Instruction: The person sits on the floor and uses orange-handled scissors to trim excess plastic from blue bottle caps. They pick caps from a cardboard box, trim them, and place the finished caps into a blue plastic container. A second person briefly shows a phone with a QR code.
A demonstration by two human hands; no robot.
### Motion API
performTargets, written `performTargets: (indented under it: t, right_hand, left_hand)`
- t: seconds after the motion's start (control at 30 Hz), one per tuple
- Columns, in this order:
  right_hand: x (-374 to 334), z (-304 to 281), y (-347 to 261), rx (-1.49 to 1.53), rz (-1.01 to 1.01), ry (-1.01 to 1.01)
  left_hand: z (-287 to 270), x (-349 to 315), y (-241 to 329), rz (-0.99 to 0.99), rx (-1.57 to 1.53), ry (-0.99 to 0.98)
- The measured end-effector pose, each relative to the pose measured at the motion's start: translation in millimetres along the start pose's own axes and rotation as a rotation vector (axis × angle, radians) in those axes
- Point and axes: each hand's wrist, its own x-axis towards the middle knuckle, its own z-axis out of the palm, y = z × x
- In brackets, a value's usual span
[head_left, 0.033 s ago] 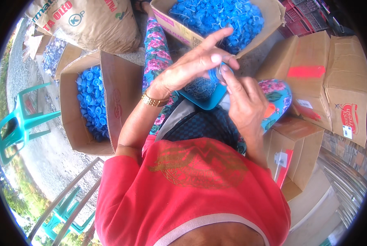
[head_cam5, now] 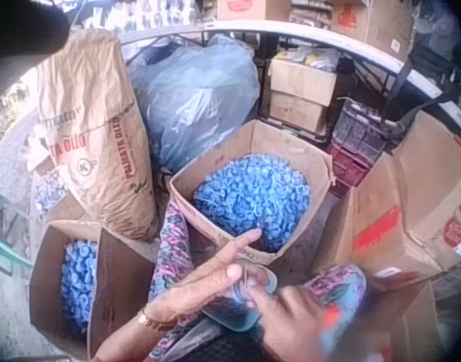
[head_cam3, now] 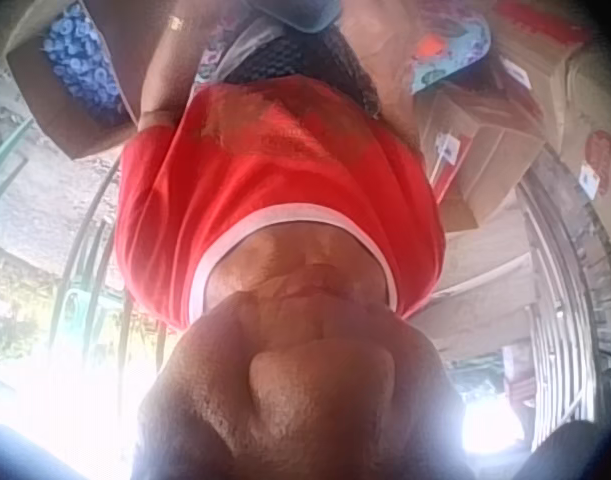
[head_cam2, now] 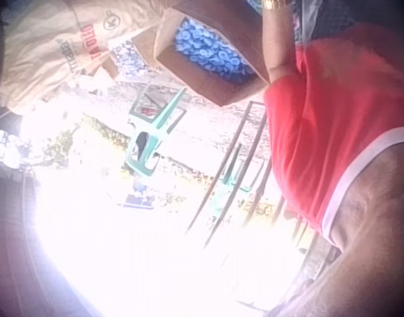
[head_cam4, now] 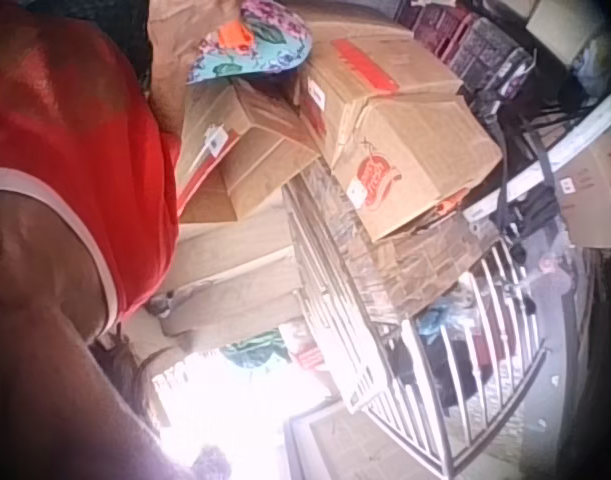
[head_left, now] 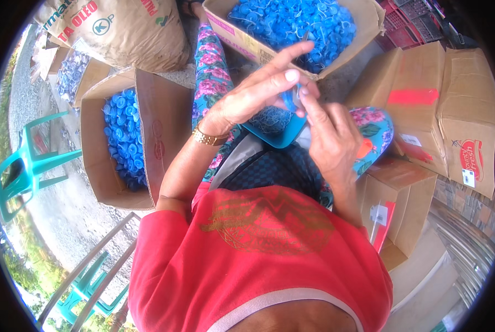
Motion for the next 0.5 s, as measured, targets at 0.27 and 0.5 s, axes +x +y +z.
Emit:
performTargets:
  t: [0.27,0.5]
  right_hand:
    - [3.3,2.7,9.8,-0.079,0.037,-0.012]
    - [7.4,-0.3,17.5,-0.111,0.053,0.048]
  left_hand:
    - [17.8,0.8,13.2,-0.092,0.423,0.154]
    - [19.1,-6.8,11.7,0.13,0.877,0.328]
